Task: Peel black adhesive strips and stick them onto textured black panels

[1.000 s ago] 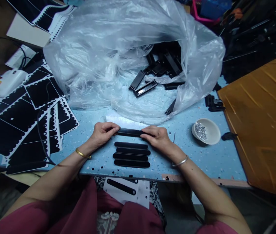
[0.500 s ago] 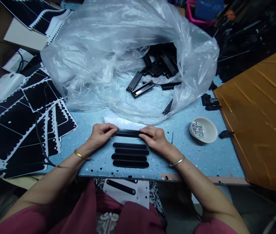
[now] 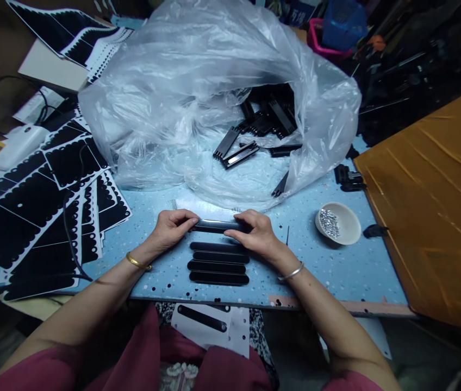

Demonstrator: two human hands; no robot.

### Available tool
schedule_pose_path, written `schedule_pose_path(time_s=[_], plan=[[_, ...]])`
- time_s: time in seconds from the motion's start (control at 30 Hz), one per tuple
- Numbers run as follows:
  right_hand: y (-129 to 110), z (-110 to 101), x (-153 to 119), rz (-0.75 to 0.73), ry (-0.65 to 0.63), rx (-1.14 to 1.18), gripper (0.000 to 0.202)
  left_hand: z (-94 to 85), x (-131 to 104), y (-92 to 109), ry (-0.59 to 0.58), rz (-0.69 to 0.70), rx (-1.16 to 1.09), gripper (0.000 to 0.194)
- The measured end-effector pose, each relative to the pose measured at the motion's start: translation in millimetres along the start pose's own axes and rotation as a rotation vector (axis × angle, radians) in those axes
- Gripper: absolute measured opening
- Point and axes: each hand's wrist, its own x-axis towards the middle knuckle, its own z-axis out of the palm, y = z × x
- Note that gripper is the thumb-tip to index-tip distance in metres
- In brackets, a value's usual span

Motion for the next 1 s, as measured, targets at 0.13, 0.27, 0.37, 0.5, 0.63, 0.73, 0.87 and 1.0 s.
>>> schedule_pose_path(time_s=[0.13,0.27,0.37,0.5,0.63,0.73,0.87,1.0], plan=[[0,10,9,0.034,-0.053,0.031,0.03,-0.5,0,0,-0.005,-0.005,0.017,0.018],[4,14,12,0.075,-0.096,0.051,0.033,-0.7,0,-1,-0.004,-0.001,0.008,0.018],[4,17,13,0.051,-0.077,0.002,0.036,-0.8,0,-1,-0.007,-0.009,-0.005,0.018],[3,21,13,0.025,0.005,-0.063,0.042,-0.2,1,-2,-0.005,-0.017,-0.02,0.02],[4,10,7,0.185,0.051,0.155,0.041,0.2,1,-5,-0.011,-0.018,-0.038,0.02],[9,-3,-3,0.306,0.082,0.395,0.042,-0.3,1,-5,-0.026,-0.031,-0.058,0.021],[15,-8,-12,0.232,0.113,0.265,0.029,0.8,-2,4,0.06,0.038,0.092,0.027],[13,-5,-11,0.12,0.096,0.089,0.018,10.6,3,21,0.045,0.303,0.465,0.031]])
